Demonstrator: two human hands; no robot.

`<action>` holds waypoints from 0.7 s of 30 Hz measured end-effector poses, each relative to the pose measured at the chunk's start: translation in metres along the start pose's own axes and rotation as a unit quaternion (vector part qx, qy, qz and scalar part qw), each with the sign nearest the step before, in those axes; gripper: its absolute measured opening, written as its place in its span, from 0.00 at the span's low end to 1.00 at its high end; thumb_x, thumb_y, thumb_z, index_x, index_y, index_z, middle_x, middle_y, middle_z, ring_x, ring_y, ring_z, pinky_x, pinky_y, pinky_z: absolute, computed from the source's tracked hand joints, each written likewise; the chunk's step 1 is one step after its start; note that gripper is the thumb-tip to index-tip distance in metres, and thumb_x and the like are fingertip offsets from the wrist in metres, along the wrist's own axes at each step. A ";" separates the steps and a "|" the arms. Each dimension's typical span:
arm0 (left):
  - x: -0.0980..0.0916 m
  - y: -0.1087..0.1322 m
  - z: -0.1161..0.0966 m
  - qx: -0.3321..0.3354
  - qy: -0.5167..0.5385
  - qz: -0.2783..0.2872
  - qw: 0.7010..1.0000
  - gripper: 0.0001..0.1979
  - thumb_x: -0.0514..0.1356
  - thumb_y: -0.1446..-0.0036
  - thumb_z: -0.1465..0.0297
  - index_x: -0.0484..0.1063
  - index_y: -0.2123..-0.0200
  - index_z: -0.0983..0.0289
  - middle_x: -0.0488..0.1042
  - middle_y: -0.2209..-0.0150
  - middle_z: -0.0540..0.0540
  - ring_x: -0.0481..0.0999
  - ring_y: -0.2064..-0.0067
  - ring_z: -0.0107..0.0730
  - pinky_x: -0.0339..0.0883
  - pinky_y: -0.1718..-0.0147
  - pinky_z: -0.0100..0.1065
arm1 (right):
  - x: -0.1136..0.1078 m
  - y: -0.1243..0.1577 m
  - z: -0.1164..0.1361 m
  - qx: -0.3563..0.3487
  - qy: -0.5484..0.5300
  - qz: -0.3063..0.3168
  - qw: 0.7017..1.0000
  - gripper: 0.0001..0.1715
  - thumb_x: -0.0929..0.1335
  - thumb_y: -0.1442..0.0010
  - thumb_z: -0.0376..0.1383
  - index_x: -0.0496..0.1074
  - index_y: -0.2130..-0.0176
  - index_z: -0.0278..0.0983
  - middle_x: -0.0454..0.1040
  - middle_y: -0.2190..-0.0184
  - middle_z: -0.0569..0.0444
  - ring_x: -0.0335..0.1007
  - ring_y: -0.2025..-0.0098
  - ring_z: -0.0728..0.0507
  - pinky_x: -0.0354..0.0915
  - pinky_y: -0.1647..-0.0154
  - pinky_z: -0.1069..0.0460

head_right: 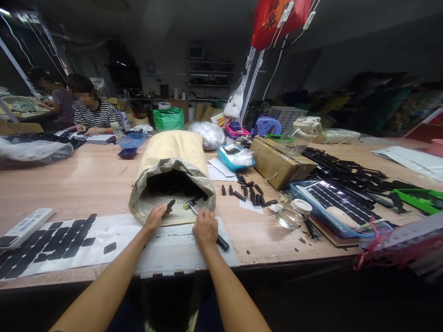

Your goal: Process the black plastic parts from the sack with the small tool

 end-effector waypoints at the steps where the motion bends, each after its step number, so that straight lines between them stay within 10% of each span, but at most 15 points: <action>1: 0.000 0.000 -0.001 -0.001 0.002 0.001 1.000 0.26 0.46 0.41 0.52 0.76 0.66 0.64 0.78 0.64 0.56 0.75 0.60 0.38 0.68 0.56 0.37 | 0.000 0.000 0.000 0.000 0.000 0.000 1.000 0.13 0.60 0.35 0.33 0.71 0.55 0.38 0.71 0.59 0.46 0.64 0.56 0.39 0.54 0.62 0.48; 15: 0.001 -0.002 0.000 0.022 0.061 -0.005 0.998 0.18 0.58 0.48 0.53 0.70 0.71 0.63 0.68 0.74 0.49 0.66 0.68 0.31 0.59 0.66 0.32 | 0.002 -0.001 0.001 -0.001 0.003 -0.001 1.000 0.12 0.61 0.36 0.33 0.71 0.56 0.37 0.70 0.59 0.46 0.62 0.57 0.40 0.55 0.61 0.48; 21: 0.011 0.067 -0.044 0.015 0.208 0.090 0.974 0.16 0.66 0.51 0.61 0.71 0.63 0.64 0.73 0.67 0.50 0.69 0.66 0.29 0.61 0.64 0.30 | 0.002 -0.001 0.001 0.001 -0.003 0.000 1.000 0.11 0.61 0.37 0.33 0.71 0.57 0.37 0.70 0.59 0.46 0.63 0.56 0.39 0.54 0.61 0.48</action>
Point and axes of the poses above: each hand's wrist, its own y-axis away from the middle knuckle, its own x-axis out of the palm, z = x × y, the point moved 8 cm from there along -y, towards the middle knuckle
